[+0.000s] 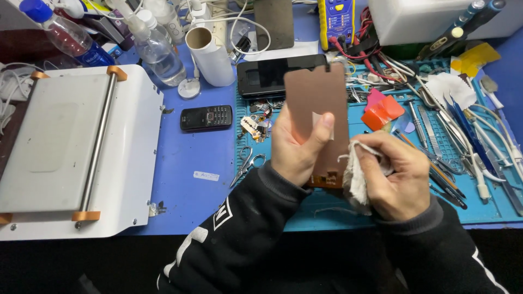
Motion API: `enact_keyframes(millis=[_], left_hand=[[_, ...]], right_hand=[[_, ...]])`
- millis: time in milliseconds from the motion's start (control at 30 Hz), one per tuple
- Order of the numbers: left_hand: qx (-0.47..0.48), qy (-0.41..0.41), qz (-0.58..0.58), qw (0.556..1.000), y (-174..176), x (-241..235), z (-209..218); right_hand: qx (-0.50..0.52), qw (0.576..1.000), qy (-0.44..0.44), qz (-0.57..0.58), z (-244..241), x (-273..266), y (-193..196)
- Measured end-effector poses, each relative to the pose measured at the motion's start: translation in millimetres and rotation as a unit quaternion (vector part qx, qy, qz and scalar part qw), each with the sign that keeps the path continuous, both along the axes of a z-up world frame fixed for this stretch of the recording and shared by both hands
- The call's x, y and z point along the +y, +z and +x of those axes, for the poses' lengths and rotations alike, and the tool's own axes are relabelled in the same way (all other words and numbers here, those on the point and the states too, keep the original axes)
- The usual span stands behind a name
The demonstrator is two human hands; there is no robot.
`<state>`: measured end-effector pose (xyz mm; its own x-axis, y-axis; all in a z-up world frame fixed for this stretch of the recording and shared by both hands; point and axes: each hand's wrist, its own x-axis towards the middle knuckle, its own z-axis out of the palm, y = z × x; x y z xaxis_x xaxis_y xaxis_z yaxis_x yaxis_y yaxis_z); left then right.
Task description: The recorder is cleaning and scraping residue off a phone screen using a tool and a cloth at an electronics workbench.
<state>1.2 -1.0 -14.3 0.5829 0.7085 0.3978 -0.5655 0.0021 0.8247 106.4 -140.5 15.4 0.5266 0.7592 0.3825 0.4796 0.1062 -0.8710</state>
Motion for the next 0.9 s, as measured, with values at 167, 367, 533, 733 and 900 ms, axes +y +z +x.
enact_keyframes(millis=[167, 367, 533, 733, 900], left_hand=[[0.005, -0.062, 0.016, 0.998, 15.3, -10.6, -1.1], [0.013, -0.035, -0.030, 0.999, 2.7, 4.8, -3.0], [0.018, -0.042, 0.033, 0.998, 4.4, -7.5, -0.4], [0.043, 0.009, -0.007, 0.999, 1.8, 12.6, -4.7], [0.063, 0.035, -0.033, 0.997, -1.7, 9.0, -1.9]], right_hand=[[-0.085, 0.993, -0.064, 0.047, 11.9, 7.4, 7.7], [-0.073, 0.997, -0.028, 0.012, -13.5, -1.8, 10.3], [-0.060, 0.995, -0.046, 0.069, 11.6, 17.2, 23.3], [-0.135, 0.990, -0.043, 0.017, -15.7, 6.6, 21.6], [-0.170, 0.984, -0.046, -0.018, -11.8, -0.7, 21.2]])
